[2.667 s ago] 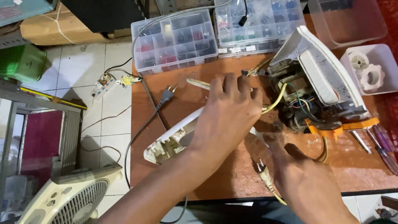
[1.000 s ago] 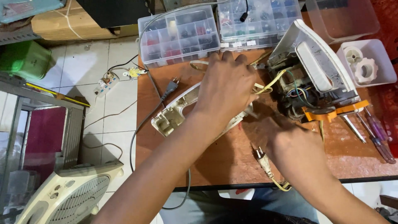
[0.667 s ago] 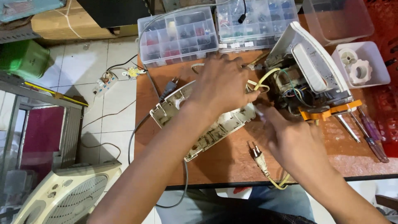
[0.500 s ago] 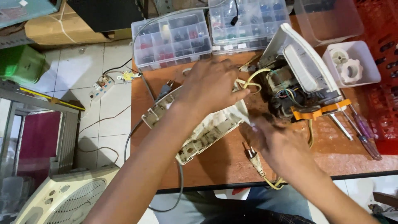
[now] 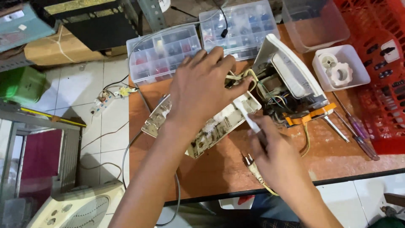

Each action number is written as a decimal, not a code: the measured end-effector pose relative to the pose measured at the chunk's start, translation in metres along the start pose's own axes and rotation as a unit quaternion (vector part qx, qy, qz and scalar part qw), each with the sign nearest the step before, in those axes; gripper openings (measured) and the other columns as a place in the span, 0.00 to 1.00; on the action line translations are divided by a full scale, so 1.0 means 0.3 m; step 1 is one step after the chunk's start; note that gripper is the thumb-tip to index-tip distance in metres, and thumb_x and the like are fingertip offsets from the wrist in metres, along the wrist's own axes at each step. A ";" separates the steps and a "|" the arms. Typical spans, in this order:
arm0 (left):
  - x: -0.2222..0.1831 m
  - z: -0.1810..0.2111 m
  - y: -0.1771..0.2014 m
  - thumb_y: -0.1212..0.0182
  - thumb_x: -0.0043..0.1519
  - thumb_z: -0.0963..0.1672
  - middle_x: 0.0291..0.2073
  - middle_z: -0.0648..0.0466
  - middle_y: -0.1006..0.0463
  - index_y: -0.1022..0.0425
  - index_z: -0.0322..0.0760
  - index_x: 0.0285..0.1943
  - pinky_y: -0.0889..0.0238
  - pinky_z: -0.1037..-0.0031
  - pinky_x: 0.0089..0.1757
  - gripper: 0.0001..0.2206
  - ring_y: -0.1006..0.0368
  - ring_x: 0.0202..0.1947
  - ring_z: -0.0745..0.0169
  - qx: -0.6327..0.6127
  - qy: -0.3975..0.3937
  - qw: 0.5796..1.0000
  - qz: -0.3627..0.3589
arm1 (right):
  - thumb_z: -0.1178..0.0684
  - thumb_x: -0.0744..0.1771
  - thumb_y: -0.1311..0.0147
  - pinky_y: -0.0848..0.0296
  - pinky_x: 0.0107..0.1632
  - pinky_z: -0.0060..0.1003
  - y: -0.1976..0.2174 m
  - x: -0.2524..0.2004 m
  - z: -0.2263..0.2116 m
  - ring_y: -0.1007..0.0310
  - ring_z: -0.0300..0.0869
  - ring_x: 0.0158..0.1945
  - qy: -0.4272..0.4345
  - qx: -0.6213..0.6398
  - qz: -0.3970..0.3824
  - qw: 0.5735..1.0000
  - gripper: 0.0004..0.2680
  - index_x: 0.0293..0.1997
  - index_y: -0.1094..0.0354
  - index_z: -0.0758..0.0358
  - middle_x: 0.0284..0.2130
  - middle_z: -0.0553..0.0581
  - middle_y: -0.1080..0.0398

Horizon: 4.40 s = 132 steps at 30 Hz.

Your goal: Cleaning the internal plastic housing of a disassembled electric iron using a brush to remove dust and grime.

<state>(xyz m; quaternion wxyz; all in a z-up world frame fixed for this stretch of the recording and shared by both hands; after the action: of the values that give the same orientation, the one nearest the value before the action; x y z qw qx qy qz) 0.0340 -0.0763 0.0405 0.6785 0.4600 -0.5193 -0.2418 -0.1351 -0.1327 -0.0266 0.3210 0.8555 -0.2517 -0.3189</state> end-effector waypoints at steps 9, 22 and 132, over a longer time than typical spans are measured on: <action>0.005 -0.020 -0.043 0.44 0.62 0.60 0.32 0.61 0.24 0.19 0.48 0.34 0.33 0.65 0.33 0.20 0.26 0.32 0.60 -0.035 0.023 0.999 0.016 | 0.44 0.70 0.63 0.28 0.46 0.40 -0.026 -0.014 -0.043 0.20 0.58 0.37 -0.042 0.097 -0.051 0.993 0.15 0.66 0.44 0.38 0.38 0.59 0.21; 0.075 -0.025 -0.104 0.55 0.65 0.63 0.46 0.49 0.21 0.19 0.41 0.39 0.33 0.69 0.18 0.29 0.23 0.30 0.54 0.017 0.051 0.995 -0.088 | 0.49 0.69 0.57 0.30 0.30 0.58 -0.031 -0.026 0.041 0.24 0.65 0.29 0.095 -0.093 0.025 0.991 0.12 0.60 0.39 0.43 0.24 0.65 0.25; -0.219 -0.204 -0.228 0.53 0.65 0.56 0.19 0.54 0.36 0.56 0.38 0.82 0.48 0.68 0.23 0.38 0.41 0.16 0.66 -0.441 0.424 0.719 -0.329 | 0.66 0.68 0.57 0.20 -0.01 0.29 -0.088 -0.024 -0.026 0.25 0.44 0.09 0.222 -0.176 0.095 0.954 0.12 0.57 0.31 0.67 0.40 0.68 0.25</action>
<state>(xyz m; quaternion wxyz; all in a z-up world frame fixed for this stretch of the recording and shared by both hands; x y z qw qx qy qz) 0.0783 -0.0321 -0.0533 0.8313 0.3048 0.1727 -0.4316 -0.1286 -0.1074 -0.0379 0.5436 0.8066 -0.1939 -0.1278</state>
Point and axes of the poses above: each hand's wrist, its own x-axis towards the middle knuckle, its own y-axis out of the back of the hand, z = x × y, the point moved 6 cm from there along x, towards the middle knuckle
